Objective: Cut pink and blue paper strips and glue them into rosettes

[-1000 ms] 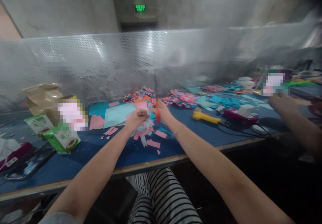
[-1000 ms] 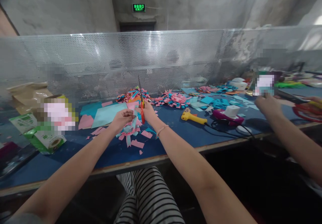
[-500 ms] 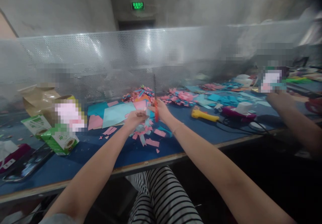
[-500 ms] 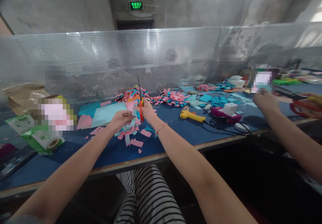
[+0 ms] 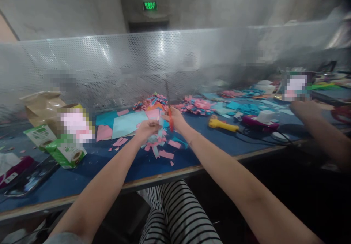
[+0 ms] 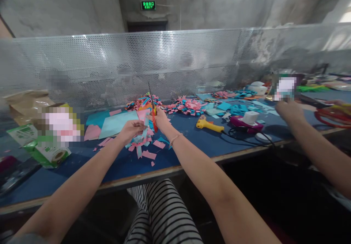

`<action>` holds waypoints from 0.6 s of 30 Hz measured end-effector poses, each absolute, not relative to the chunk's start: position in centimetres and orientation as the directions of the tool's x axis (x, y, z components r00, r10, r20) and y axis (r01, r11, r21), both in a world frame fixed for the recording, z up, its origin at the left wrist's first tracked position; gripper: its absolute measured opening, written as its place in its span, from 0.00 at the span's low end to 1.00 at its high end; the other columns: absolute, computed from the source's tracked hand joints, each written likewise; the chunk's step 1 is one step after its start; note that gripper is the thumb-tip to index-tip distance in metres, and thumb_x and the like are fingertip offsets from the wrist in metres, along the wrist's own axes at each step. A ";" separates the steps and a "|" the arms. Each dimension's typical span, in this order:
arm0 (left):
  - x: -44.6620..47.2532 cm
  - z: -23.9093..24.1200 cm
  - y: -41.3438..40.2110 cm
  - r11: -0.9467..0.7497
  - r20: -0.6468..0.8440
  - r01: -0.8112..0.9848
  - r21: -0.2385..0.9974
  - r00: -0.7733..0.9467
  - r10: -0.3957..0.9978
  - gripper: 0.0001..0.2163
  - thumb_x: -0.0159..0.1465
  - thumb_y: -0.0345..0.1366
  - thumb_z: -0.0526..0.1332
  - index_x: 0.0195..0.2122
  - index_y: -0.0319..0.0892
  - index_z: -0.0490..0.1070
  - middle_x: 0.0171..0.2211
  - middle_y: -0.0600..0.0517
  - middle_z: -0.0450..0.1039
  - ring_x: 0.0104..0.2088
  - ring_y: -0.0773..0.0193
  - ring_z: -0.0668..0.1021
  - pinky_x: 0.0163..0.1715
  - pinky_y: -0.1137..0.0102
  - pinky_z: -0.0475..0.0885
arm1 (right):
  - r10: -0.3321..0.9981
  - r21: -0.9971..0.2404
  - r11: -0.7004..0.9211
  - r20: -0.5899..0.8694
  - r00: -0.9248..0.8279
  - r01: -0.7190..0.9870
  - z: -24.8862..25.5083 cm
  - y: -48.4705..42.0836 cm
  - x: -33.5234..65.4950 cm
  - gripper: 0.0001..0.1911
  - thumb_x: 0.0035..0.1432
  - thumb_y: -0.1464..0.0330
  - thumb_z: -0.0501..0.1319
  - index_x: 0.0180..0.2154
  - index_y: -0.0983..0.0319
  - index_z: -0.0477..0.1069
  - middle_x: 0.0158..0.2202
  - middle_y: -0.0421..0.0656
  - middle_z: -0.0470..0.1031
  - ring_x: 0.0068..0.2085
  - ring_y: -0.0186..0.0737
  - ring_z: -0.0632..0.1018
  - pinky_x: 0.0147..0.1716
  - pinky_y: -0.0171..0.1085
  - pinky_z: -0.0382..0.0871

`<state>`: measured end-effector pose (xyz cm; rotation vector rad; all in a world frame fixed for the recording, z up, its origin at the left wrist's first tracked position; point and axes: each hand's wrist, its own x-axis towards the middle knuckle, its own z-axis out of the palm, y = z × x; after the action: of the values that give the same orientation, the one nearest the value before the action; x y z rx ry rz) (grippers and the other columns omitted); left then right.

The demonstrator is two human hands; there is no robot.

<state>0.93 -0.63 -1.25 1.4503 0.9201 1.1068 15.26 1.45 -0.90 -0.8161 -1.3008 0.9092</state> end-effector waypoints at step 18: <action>0.7 -1.7 -0.2 -0.159 0.134 0.060 0.985 0.305 0.943 0.13 0.39 0.37 0.68 0.22 0.37 0.69 0.16 0.57 0.65 0.17 0.75 0.66 0.20 0.76 0.63 | 0.897 -0.900 0.437 0.435 0.079 -0.001 -1.5 2.7 15.9 0.17 0.32 0.65 0.64 0.23 0.62 0.57 0.18 0.32 0.58 0.19 0.26 0.60 0.19 0.30 0.54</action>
<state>0.75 -0.16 -1.71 1.5084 0.9643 1.0418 15.94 2.73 -1.50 -0.8945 -1.3208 0.8279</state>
